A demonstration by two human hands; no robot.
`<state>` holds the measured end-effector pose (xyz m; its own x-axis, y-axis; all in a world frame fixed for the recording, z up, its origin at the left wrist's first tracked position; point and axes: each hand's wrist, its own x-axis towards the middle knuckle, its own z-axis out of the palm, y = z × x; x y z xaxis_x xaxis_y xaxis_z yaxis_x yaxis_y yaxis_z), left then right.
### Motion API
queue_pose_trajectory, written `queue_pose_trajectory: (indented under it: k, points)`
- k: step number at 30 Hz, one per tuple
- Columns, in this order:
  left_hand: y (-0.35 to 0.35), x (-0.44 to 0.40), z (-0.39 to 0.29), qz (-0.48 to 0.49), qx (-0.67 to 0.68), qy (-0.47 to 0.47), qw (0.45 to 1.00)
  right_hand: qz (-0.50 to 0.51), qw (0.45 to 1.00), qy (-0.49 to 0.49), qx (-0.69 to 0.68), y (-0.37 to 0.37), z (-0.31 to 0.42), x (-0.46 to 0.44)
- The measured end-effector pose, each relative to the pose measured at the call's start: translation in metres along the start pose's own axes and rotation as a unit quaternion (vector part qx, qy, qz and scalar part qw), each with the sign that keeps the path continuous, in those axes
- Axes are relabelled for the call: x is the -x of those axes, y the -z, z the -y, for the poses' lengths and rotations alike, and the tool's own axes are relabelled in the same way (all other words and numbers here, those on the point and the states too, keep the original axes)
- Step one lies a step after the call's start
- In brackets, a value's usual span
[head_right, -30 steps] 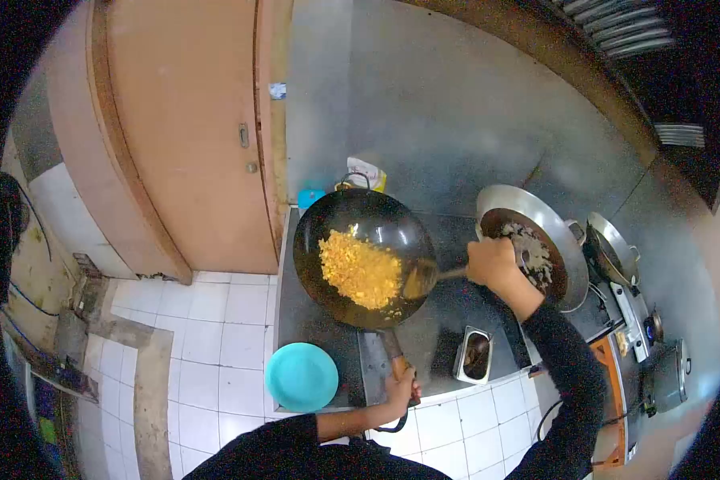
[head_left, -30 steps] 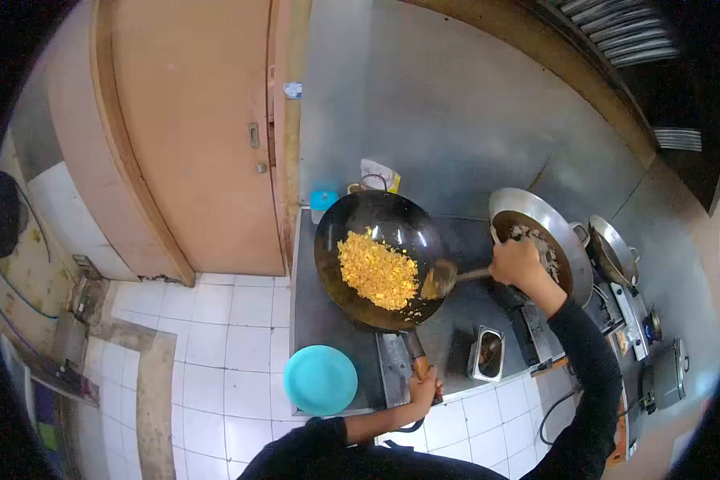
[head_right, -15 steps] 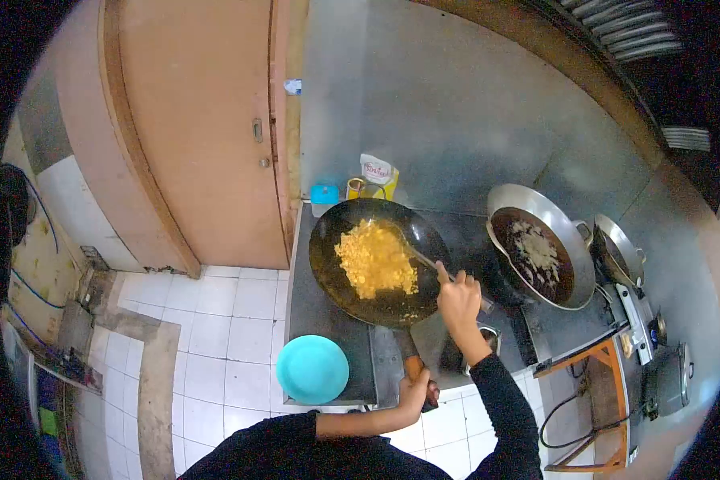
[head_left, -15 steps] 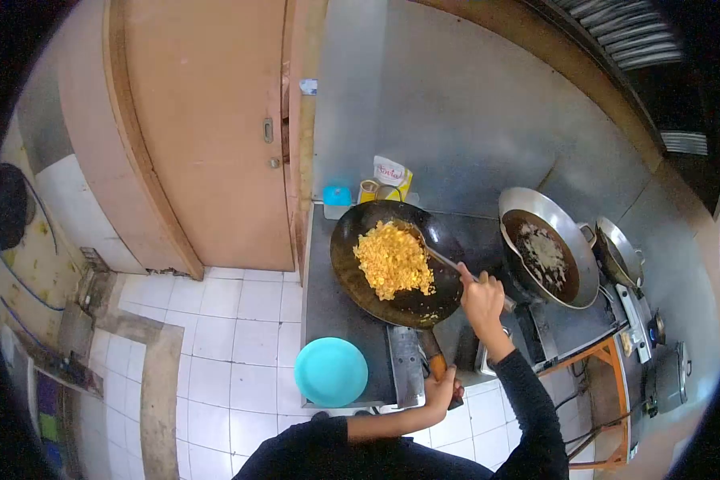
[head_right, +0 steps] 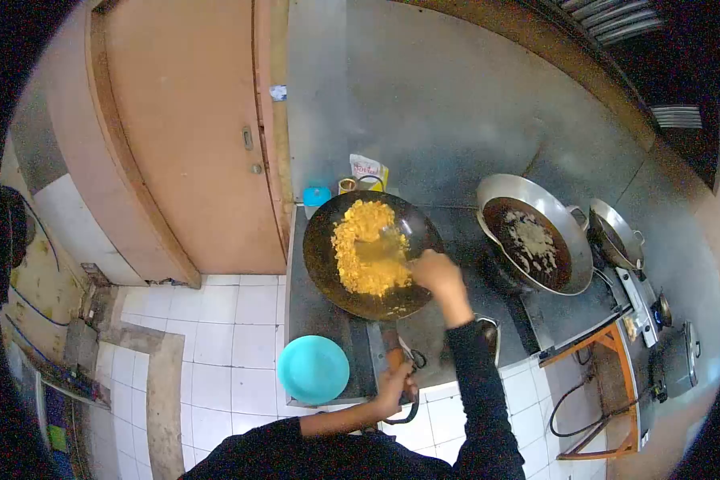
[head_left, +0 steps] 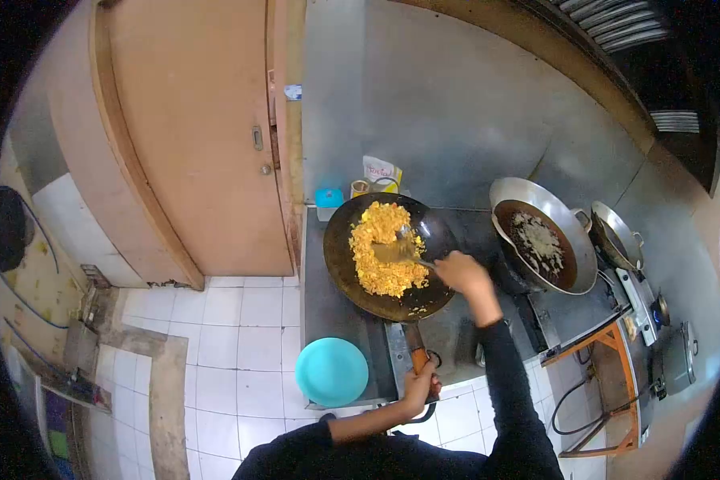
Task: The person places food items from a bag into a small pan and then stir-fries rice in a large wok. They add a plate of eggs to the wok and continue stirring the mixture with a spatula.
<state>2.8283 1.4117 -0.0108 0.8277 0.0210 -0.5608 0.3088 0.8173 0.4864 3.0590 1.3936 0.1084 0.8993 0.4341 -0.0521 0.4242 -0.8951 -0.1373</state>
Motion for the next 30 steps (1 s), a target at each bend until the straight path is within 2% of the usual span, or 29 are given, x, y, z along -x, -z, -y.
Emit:
queue_pose_trajectory:
  k: [1,2,3,4,5,7,8,11,13,14,15,17,19,20,21,23,24,25,27,30]
  points:
    - [0.008,-0.001,-0.005,0.002,-0.014,0.035,0.999,0.077,0.992,0.092,0.049,0.030,-0.001,0.017]
    - [0.014,-0.004,-0.005,0.009,-0.010,-0.019,1.000,0.075,0.997,0.027,0.023,0.049,0.017,0.040]
    - [0.013,-0.008,-0.007,0.011,-0.011,-0.019,1.000,0.076,0.996,-0.039,-0.005,0.050,0.035,0.059]
    - [0.014,-0.007,-0.006,0.013,-0.020,-0.015,1.000,0.060,0.995,-0.077,-0.023,-0.011,0.025,0.031]
    - [0.017,-0.006,-0.004,0.014,-0.030,-0.009,0.999,0.063,0.997,0.001,-0.034,-0.025,0.039,0.025]
    - [0.020,-0.006,0.002,0.014,-0.031,-0.035,0.999,-0.012,0.992,-0.113,-0.051,-0.008,0.057,0.033]
    - [0.022,-0.003,-0.002,0.002,-0.035,-0.032,0.999,-0.015,0.992,-0.116,-0.040,0.004,0.049,0.033]
    - [0.027,0.003,-0.024,0.019,-0.056,-0.028,0.998,0.067,0.996,-0.058,0.008,0.009,-0.020,0.041]
    - [0.034,-0.004,-0.021,0.011,-0.089,-0.039,0.995,0.070,0.985,-0.157,-0.014,0.030,0.028,0.072]
    - [0.034,-0.011,-0.012,0.004,-0.047,-0.043,0.998,0.066,0.979,-0.189,-0.038,0.017,0.047,0.067]
    - [0.030,-0.007,-0.014,0.005,-0.050,-0.037,0.998,0.037,0.984,-0.160,-0.063,-0.025,0.039,0.039]
    - [0.022,0.007,-0.021,0.019,-0.074,-0.026,0.997,0.014,0.989,-0.136,-0.052,0.005,0.051,0.046]
    - [0.036,0.001,-0.025,0.013,-0.068,0.000,0.998,-0.017,0.995,-0.096,-0.034,0.023,0.026,0.057]
    - [0.045,0.002,-0.031,0.013,-0.071,0.022,0.997,0.019,0.998,-0.061,-0.002,0.033,0.014,0.070]
    - [0.050,-0.001,-0.039,0.016,-0.079,0.039,0.996,0.056,0.991,-0.118,-0.009,0.035,0.007,0.076]
    - [0.048,-0.004,-0.035,0.003,-0.083,0.014,0.996,0.015,0.985,-0.169,-0.030,0.015,0.028,0.076]
    - [0.047,-0.004,-0.028,-0.009,-0.083,-0.013,0.996,-0.003,0.987,-0.153,-0.045,-0.005,0.035,0.063]
    - [0.044,-0.007,-0.020,0.023,-0.033,-0.004,0.999,-0.025,0.989,-0.136,-0.060,-0.019,0.038,0.044]
    - [0.023,0.019,-0.028,0.021,-0.082,-0.035,0.996,-0.019,0.988,-0.142,-0.048,-0.013,0.033,0.044]
    - [0.033,0.027,-0.048,0.051,-0.064,0.055,0.995,-0.008,0.995,-0.103,0.011,0.032,0.016,0.089]
